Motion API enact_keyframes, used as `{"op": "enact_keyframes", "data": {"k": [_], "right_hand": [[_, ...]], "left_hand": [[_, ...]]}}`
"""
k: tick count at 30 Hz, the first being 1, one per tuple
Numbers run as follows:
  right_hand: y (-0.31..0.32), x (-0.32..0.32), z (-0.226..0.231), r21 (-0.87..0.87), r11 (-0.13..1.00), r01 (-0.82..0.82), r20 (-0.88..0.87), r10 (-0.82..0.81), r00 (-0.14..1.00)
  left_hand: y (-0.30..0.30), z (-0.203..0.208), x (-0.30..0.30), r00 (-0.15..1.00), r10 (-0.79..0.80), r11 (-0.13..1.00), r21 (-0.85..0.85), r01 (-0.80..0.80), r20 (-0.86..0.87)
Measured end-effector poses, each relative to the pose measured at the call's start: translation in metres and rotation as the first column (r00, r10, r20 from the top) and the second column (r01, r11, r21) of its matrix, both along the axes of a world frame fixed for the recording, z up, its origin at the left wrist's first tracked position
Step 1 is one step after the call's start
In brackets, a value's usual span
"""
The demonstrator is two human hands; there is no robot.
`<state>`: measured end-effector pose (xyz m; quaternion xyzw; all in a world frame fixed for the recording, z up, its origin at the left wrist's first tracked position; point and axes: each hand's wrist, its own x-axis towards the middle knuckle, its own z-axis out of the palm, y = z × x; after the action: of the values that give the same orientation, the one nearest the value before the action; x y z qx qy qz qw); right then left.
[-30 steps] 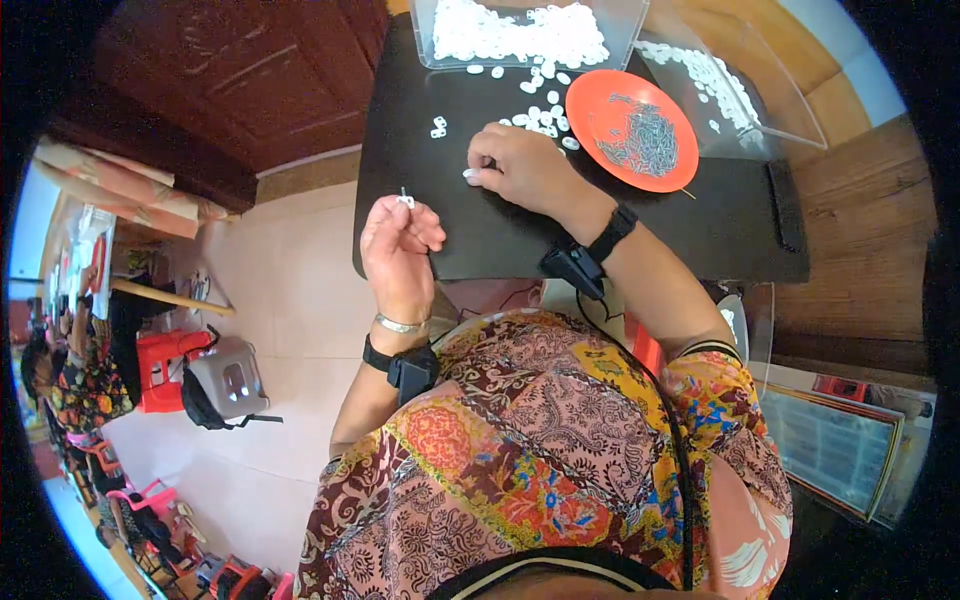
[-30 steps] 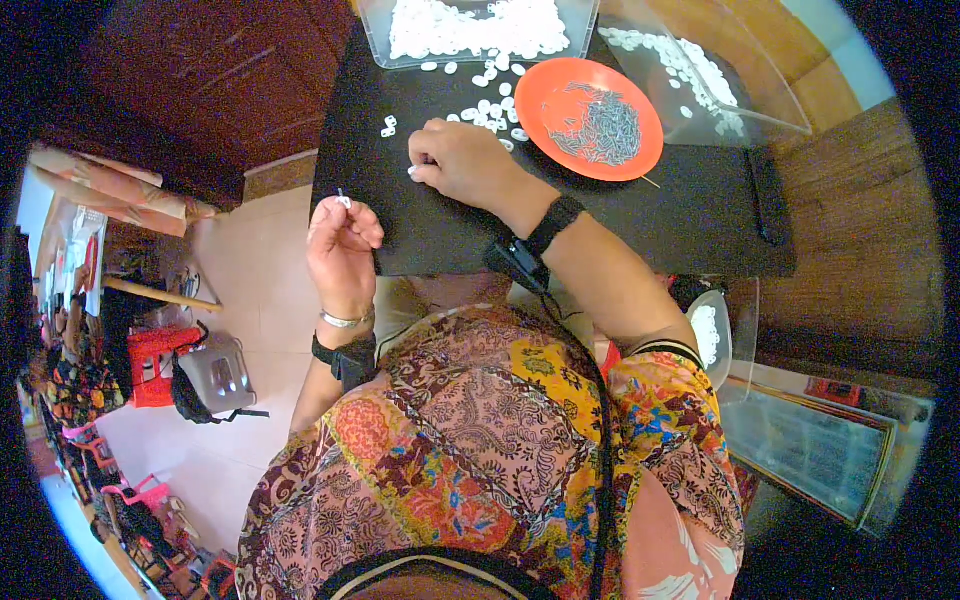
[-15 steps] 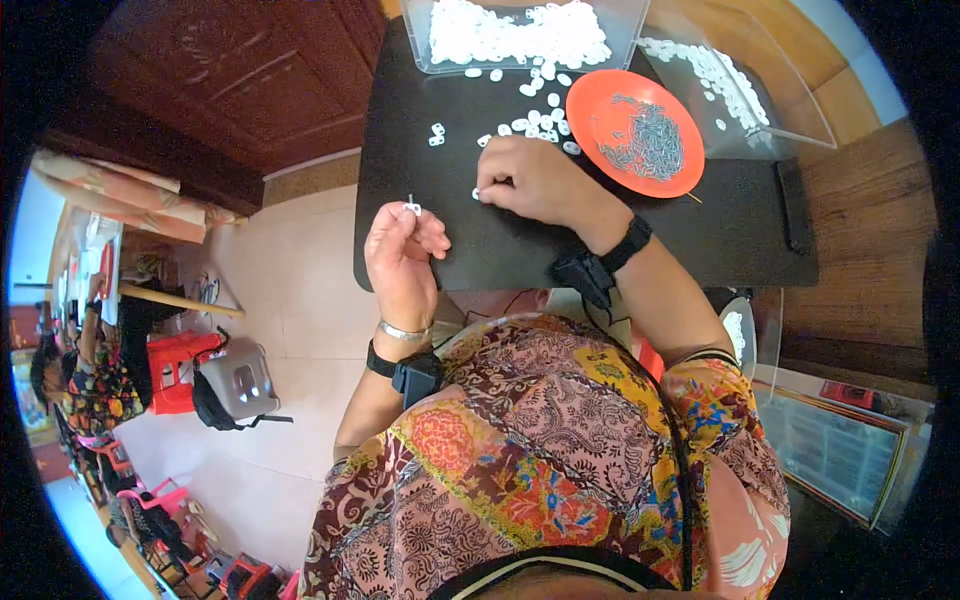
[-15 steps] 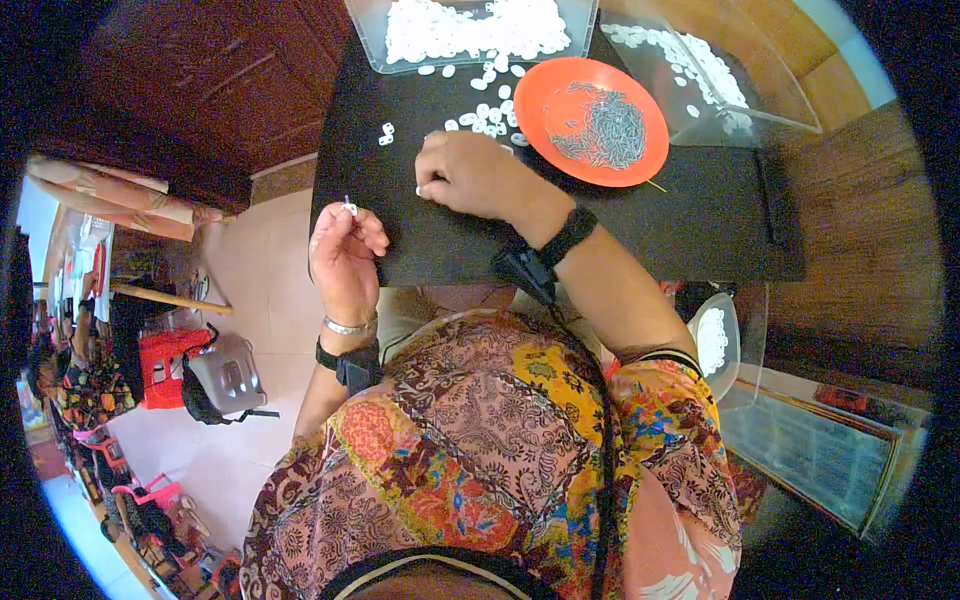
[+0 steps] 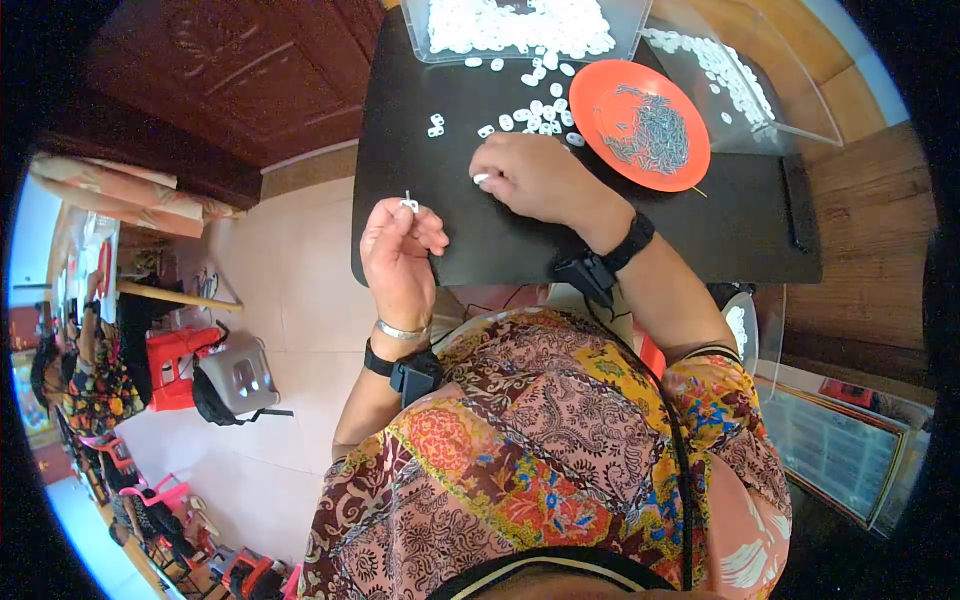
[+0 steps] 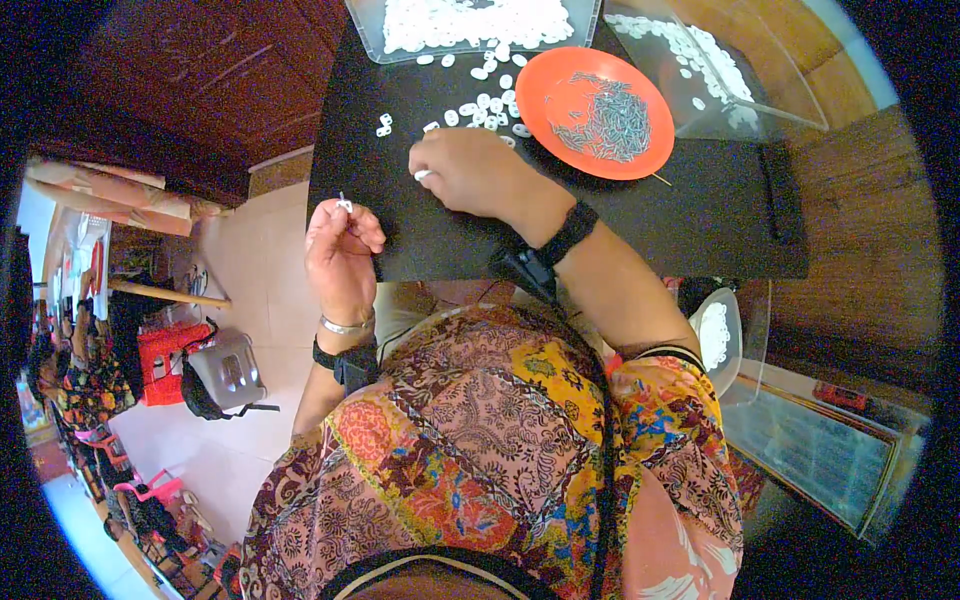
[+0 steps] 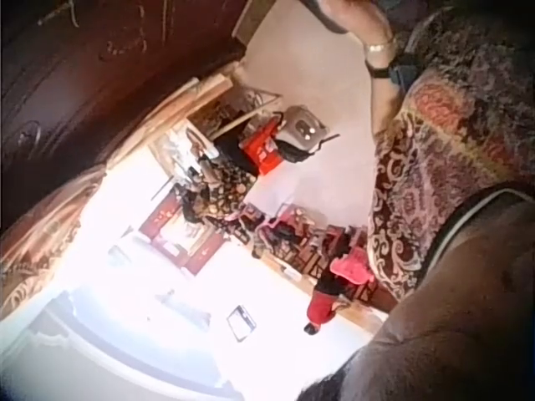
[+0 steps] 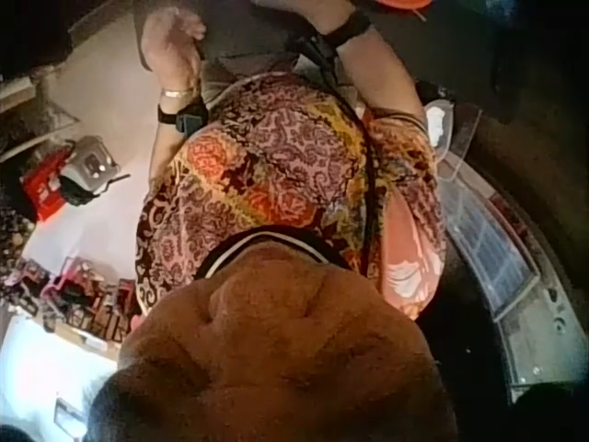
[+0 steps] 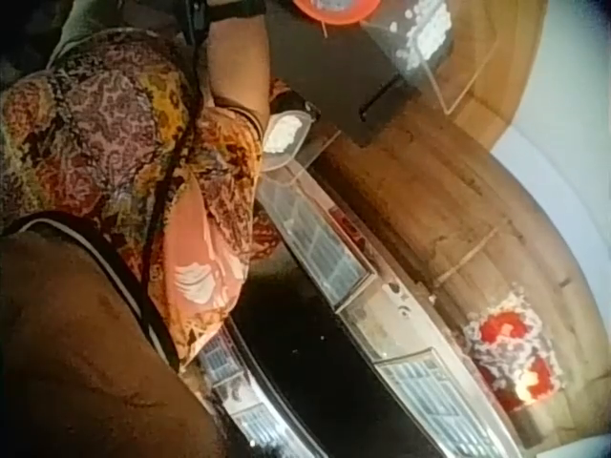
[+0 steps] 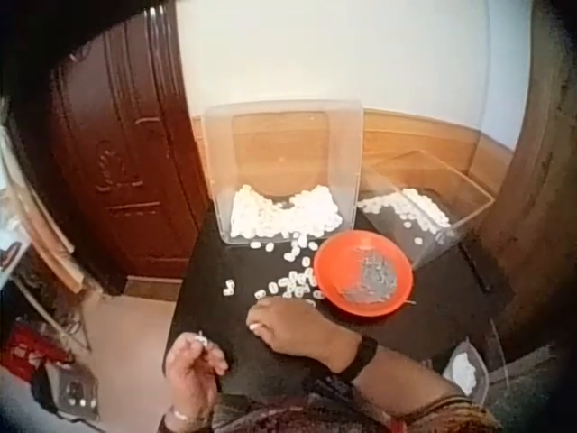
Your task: Assembling small white plastic components by manually inserting metal pins into them.
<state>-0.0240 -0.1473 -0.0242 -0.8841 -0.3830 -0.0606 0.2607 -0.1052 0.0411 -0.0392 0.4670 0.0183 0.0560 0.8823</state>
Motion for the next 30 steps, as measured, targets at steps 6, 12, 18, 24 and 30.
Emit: {"op": "enact_keyframes", "data": {"k": [6, 12, 18, 24, 30], "right_hand": [[-0.003, 0.011, 0.006, 0.547, 0.799, 0.25, -0.634, 0.199, 0.747], [-0.007, 0.011, 0.01, 0.63, 0.705, 0.326, -0.748, 0.44, 0.497], [-0.008, 0.008, 0.011, 0.705, 0.66, 0.259, -0.688, 0.547, 0.477], [-0.009, 0.004, 0.017, 0.722, 0.655, 0.223, -0.667, 0.571, 0.479], [-0.004, 0.001, 0.019, 0.686, 0.69, 0.233, -0.66, 0.454, 0.599]], "left_hand": [[-0.005, 0.006, 0.001, 1.0, -0.008, 0.999, 0.048, 0.009, -0.019], [-0.01, 0.009, 0.003, 0.999, -0.022, 0.997, 0.076, 0.025, -0.044], [-0.019, 0.015, 0.003, 0.998, -0.049, 0.992, 0.117, 0.053, -0.032], [-0.022, 0.02, 0.004, 0.998, -0.055, 0.981, 0.188, 0.055, -0.006], [-0.024, 0.018, 0.006, 0.997, -0.048, 0.953, 0.296, 0.066, -0.067]]}}
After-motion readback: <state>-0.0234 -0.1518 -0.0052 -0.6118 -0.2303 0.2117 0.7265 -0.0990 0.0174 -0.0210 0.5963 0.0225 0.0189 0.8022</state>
